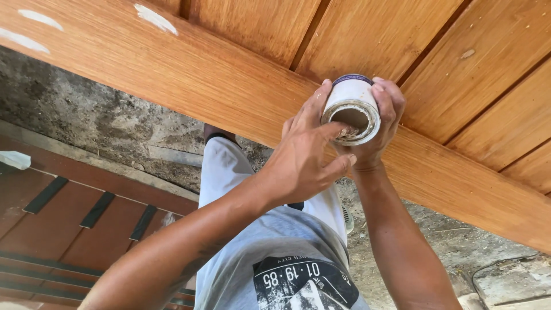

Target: The person is applying wood filler to cracks in a wooden door using their fingers.

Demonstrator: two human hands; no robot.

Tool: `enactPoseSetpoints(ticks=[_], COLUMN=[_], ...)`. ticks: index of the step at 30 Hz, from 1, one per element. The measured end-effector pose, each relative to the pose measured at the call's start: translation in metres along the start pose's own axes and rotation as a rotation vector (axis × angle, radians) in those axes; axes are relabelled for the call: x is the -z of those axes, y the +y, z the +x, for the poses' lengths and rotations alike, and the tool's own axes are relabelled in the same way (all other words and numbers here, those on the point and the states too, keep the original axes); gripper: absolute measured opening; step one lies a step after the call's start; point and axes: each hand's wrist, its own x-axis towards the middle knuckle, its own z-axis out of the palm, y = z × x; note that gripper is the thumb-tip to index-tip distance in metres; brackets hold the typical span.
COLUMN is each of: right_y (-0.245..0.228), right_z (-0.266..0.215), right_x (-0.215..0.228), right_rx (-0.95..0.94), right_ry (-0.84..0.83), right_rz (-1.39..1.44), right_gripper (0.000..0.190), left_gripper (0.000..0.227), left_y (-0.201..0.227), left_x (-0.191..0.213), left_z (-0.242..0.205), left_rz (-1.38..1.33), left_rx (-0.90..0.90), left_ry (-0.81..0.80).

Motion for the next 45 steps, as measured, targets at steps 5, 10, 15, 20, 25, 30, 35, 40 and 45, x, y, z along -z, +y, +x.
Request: enactPoseSetpoints(ticks=[5,10,15,20,25,30,35,40,45], right_y=[-0.001,-0.005,-0.002,0.000,-0.003,-0.003,-0.005,-0.005,-0.003], right_z=[-0.001,0.006,0.000,-0.001,0.000,0.001,0.003,0.002,0.002], right_x=[-0.001,0.002,0.003,0.002,0.004,0.005,0.006,0.005,0.004], right_rx=[-0.024,-0.008,-0.033,-0.084,-0.083,-0.092,-0.082,-0.090,-0.080], right_ry=[-0.010,-0.013,-0.035,0.000,-0.015,-0.015,-0.036,-0.023,-0.007], right_rz=[0.008,0.035,0.069,0.080,0.041,0.064,0.024,0.027,0.017], right_gripper=[0.075,0.088,0.090,0.087,0.086,0.087,0.086,0.086,0.085], left_gripper=[0.055,0.047,0.041,0.059,0.061,0.062,0.058,0.054,0.047], left_y=[-0.004,-0.009,-0.039,-0.076,-0.084,-0.089,-0.086,-0.078,-0.084], left_x=[0.003,0.005,0.011,0.016,0.008,0.003,-0.008,-0.029,-0.024], left_z=[-0.001,-0.016,-0.040,-0.034,-0.029,-0.026,-0.024,-0.023,-0.028], left_rz=[-0.090,-0.377,-0.457,0.365,0.547,0.595,0.626,0.598,0.561], left_rx=[0.055,0.028,0.013,0.057,0.052,0.046,0.060,0.033,-0.015], left_ry=[-0.030,0.057,0.210,0.529,0.488,0.487,0.470,0.451,0.454])
